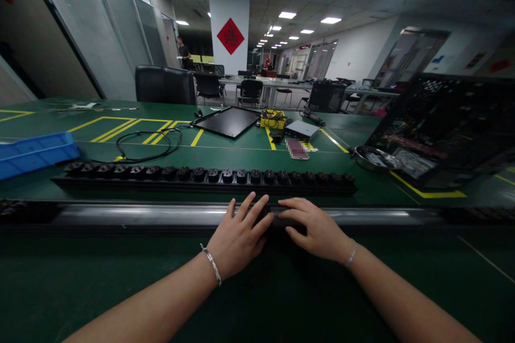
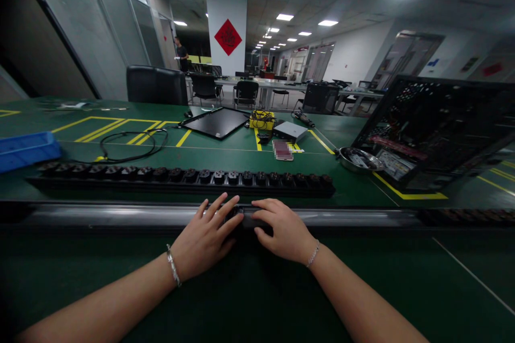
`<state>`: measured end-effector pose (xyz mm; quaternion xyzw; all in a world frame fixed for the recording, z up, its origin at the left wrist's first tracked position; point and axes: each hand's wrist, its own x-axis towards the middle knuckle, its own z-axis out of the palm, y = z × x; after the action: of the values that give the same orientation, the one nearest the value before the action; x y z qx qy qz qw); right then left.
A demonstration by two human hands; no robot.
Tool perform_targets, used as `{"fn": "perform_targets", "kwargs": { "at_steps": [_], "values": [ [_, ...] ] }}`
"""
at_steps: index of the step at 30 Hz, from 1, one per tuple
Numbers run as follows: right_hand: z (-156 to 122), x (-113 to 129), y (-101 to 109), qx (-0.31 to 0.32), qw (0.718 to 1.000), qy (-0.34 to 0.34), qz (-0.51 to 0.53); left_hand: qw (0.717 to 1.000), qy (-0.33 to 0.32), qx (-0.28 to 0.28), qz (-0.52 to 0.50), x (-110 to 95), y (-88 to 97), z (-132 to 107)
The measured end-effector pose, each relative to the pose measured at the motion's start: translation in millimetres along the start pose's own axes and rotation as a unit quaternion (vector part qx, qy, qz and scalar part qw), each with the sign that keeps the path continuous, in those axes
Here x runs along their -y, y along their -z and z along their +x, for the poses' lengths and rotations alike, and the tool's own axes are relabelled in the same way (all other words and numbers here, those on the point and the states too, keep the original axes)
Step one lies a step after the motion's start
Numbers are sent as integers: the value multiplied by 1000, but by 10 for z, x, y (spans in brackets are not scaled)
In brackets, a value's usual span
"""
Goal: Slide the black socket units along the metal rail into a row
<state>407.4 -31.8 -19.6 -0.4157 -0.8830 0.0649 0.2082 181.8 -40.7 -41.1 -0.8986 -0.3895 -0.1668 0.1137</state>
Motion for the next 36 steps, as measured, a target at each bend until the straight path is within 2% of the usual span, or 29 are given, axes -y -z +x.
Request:
{"fn": "perform_targets", "kwargs": {
  "at_steps": [12, 16, 22, 25, 30, 36],
  "values": [
    [-2, -5, -8, 7, 1000, -6, -7, 998, 9, 12, -60, 39, 29, 13],
    [1, 9, 1, 9, 1000, -7, -11, 997, 16, 12, -70, 72, 120, 26],
    [6, 27, 12, 8, 1000, -8, -12, 999, 41, 21, 4, 82, 324, 6],
    [2, 15, 2, 9, 1000, -9, -16, 995, 70, 47, 51, 59, 424, -46],
    [-8, -9, -15, 12, 1000, -9, -23, 980, 117, 123, 106, 54, 595, -127],
    [-4, -3, -8, 21, 999, -12, -27, 954, 163, 206, 147, 231, 767, -167]
  ]
}}
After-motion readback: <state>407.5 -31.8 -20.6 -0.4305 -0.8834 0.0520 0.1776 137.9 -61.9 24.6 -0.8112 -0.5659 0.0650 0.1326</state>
